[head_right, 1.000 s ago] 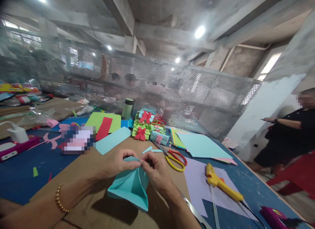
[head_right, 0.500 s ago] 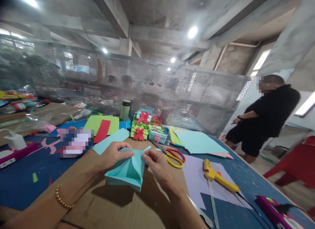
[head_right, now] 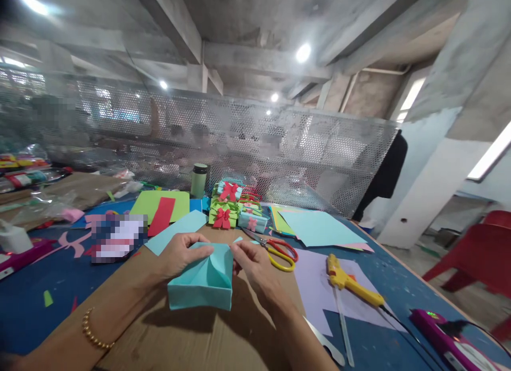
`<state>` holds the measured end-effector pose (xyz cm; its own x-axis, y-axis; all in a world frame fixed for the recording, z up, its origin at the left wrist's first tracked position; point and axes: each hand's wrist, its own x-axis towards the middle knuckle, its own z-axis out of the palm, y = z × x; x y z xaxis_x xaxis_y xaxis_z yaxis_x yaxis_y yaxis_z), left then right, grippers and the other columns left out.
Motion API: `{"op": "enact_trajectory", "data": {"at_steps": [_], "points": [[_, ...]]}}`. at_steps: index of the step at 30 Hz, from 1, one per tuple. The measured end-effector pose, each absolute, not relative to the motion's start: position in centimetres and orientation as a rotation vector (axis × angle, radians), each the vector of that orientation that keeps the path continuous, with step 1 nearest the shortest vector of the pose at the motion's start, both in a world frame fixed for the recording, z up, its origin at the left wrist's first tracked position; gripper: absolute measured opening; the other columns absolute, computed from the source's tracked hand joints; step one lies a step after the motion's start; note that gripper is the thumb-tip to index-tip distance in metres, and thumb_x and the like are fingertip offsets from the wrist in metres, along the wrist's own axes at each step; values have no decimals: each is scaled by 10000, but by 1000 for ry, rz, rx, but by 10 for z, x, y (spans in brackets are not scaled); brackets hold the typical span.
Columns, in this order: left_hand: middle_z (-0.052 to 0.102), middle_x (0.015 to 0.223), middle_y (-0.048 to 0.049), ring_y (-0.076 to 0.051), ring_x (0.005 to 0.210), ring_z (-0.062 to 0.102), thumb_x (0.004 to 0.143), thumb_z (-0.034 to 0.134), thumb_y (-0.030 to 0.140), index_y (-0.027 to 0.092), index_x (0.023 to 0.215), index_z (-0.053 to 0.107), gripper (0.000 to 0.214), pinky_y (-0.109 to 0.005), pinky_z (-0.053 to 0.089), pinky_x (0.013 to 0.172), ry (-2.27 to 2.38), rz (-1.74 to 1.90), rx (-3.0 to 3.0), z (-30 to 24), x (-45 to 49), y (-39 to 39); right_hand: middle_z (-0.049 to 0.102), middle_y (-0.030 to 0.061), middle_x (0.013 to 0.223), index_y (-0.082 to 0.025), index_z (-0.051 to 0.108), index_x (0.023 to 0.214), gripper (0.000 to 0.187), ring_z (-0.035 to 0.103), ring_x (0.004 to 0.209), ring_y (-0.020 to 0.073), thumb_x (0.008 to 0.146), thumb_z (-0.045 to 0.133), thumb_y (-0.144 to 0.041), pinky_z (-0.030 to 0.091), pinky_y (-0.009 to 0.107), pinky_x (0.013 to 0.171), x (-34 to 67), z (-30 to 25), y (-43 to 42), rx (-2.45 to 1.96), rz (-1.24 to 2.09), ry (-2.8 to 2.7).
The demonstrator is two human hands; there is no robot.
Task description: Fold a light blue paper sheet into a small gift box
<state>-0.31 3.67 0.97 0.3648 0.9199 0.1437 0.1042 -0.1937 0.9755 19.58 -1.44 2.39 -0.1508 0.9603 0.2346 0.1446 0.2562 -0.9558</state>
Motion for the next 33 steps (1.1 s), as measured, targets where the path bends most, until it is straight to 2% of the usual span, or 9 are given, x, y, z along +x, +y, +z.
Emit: {"op": "enact_trajectory", "data": {"at_steps": [7,14,19,24,33], "points": [[610,712,-9,-120,630,491,712,709,428,120,808,686,324,-225,379,579,912,992,1654,11,1,33,502,-16,631,-154,624,718,352,438,591,118,802,654,-496,339,247,557,198,10,-5,-1156,883,-1560],[655,886,-44,-140,731,557,692,759,416,135,1033,661,453,-230,436,639,774,1109,1462,2,8,37,467,-19,618,-166,589,683,364,414,588,123,786,617,-514,334,248,554,201,18,-6,-1208,703,-1516],[593,706,-10,-102,576,485,744,690,482,116,904,685,399,-201,353,492,834,1098,1349,1,7,39,494,-7,634,-169,587,694,344,436,598,136,803,579,-495,351,253,552,206,18,-3,-1254,609,-1536],[545,580,22,-91,505,440,696,697,404,118,762,663,295,-204,330,459,904,1184,1412,2,6,42,500,1,640,-164,595,701,341,454,613,144,824,554,-478,360,261,572,208,14,-1,-1279,510,-1580],[568,612,14,-97,534,461,735,672,381,126,784,670,260,-204,353,483,867,1204,1491,2,3,44,491,-7,609,-159,599,701,342,450,573,134,824,542,-473,359,255,541,205,19,-5,-1306,510,-1588]]}}
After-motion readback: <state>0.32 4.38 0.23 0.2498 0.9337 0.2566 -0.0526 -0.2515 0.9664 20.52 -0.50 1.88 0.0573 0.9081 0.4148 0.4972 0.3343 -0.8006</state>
